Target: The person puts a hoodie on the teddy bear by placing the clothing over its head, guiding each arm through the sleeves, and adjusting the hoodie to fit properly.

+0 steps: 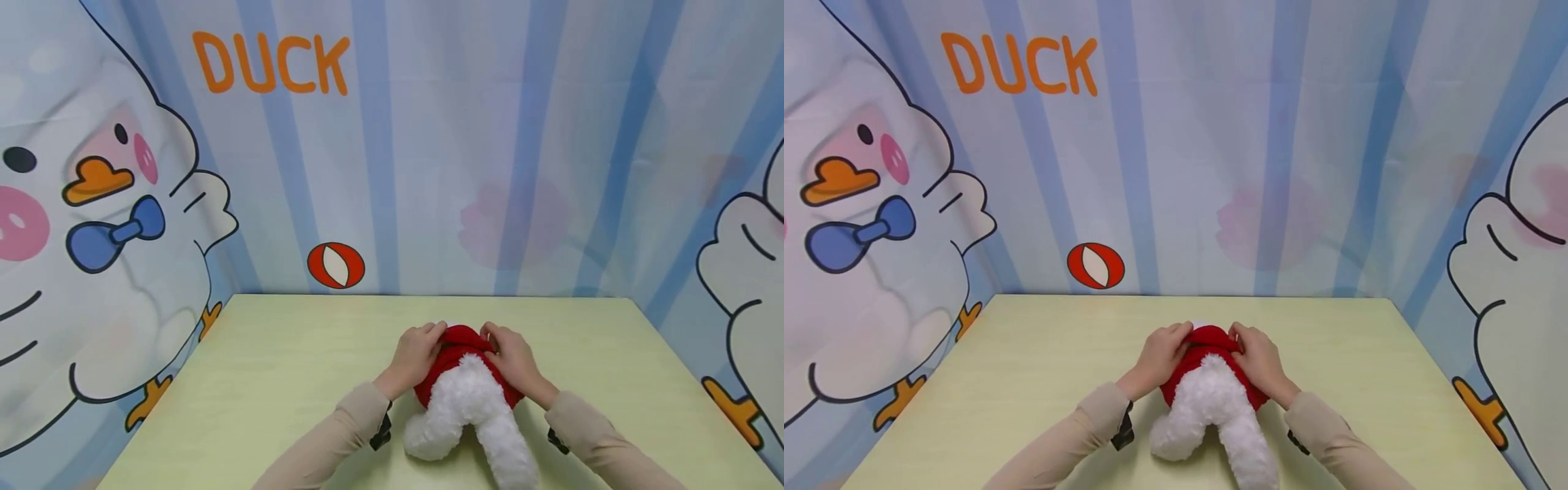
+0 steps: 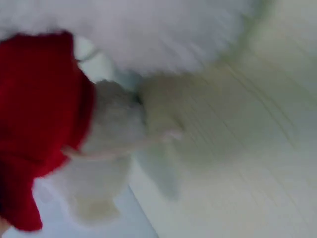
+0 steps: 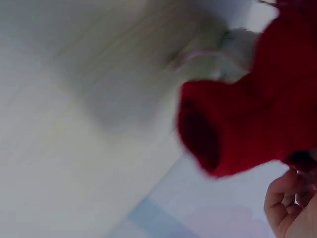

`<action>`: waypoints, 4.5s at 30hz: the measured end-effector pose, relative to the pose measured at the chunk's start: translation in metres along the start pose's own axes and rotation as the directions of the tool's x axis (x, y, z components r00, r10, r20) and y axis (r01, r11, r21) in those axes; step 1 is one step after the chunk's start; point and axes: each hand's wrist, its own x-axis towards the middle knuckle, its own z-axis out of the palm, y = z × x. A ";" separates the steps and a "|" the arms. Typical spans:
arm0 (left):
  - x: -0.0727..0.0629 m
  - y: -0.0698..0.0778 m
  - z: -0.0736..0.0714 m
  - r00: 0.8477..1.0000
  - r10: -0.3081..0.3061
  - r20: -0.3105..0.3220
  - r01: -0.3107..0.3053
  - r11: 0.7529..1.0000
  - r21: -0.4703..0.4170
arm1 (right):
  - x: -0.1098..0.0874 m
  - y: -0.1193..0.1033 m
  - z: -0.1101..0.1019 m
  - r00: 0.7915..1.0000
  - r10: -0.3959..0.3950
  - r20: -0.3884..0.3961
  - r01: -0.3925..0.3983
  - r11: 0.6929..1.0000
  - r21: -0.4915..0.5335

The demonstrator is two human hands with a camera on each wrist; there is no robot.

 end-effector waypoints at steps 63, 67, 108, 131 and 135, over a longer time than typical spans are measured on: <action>-0.009 0.002 -0.050 0.996 -0.032 0.080 0.044 0.988 -0.145 | 0.009 0.034 -0.004 0.612 0.216 0.761 -0.760 0.427 0.490; -0.005 0.015 -0.056 0.987 0.135 0.084 -0.135 0.991 -0.010 | 0.018 0.024 -0.005 0.714 0.279 0.642 -0.648 0.610 0.456; 0.005 0.041 -0.051 0.864 -0.156 0.480 0.368 0.844 -0.389 | 0.004 -0.028 -0.036 0.962 -0.057 0.269 -0.015 0.966 0.257; -0.016 0.026 -0.030 0.993 0.105 0.058 -0.117 0.958 0.261 | -0.031 -0.033 -0.013 0.985 0.113 0.134 -0.169 0.815 0.555; -0.018 0.020 -0.034 0.994 0.028 0.107 -0.034 0.998 0.056 | -0.027 -0.030 -0.015 0.988 0.066 0.142 -0.135 0.820 0.556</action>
